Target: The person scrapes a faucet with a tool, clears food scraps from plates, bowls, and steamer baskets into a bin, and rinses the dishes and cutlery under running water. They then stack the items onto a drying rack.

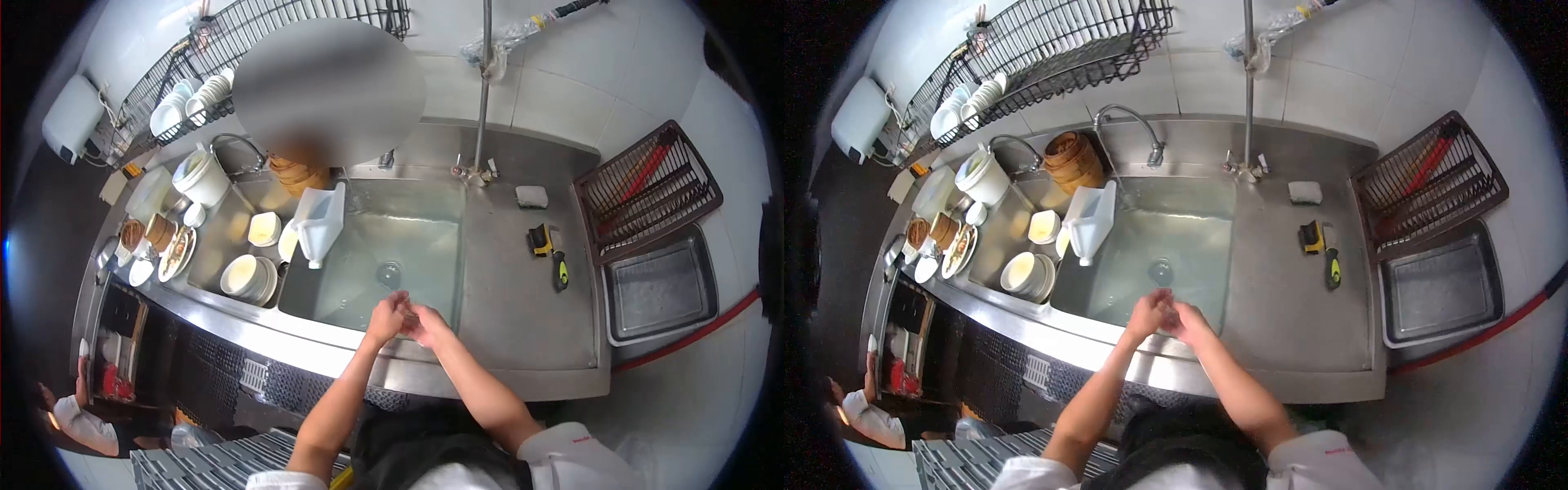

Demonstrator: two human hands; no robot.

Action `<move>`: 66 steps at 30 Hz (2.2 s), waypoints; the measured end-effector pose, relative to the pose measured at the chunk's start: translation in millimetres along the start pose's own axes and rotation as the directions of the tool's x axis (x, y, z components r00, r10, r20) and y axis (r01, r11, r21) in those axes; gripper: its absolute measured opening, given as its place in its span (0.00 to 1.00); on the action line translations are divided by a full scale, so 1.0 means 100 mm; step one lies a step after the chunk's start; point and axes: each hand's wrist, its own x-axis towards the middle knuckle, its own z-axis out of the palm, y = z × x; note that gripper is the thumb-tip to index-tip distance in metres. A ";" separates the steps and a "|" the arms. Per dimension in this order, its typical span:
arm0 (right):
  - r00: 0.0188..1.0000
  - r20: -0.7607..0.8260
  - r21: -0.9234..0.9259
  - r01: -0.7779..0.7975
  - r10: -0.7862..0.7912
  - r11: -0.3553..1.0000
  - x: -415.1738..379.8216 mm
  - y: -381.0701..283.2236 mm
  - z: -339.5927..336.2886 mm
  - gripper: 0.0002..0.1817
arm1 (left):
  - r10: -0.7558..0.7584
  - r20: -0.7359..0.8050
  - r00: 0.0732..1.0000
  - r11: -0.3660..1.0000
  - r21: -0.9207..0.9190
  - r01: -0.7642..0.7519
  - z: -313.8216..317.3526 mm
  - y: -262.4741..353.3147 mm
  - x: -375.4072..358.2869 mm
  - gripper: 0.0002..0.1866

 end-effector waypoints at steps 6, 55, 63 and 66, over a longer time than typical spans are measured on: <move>0.785 -0.103 0.569 0.551 -0.611 0.611 1.26 -1.68 -0.19 0.16 | 0.398 -0.168 0.902 0.872 0.376 -0.314 -1.32 -0.27 -0.95 0.16; 0.881 0.402 -0.758 0.473 -0.248 0.449 3.66 2.55 5.30 0.10 | -0.102 -0.610 0.786 0.615 0.582 0.532 -8.38 -3.19 0.96 0.18; 0.751 0.584 -0.773 0.400 -0.308 -0.492 4.93 2.74 6.49 0.20 | 0.012 -0.435 0.900 0.511 0.777 0.368 -8.63 -3.40 1.15 0.19; 0.695 0.648 -0.716 0.418 -0.311 -0.558 5.02 2.83 6.53 0.20 | 0.124 -0.480 0.868 0.516 0.779 0.357 -8.61 -3.44 1.20 0.16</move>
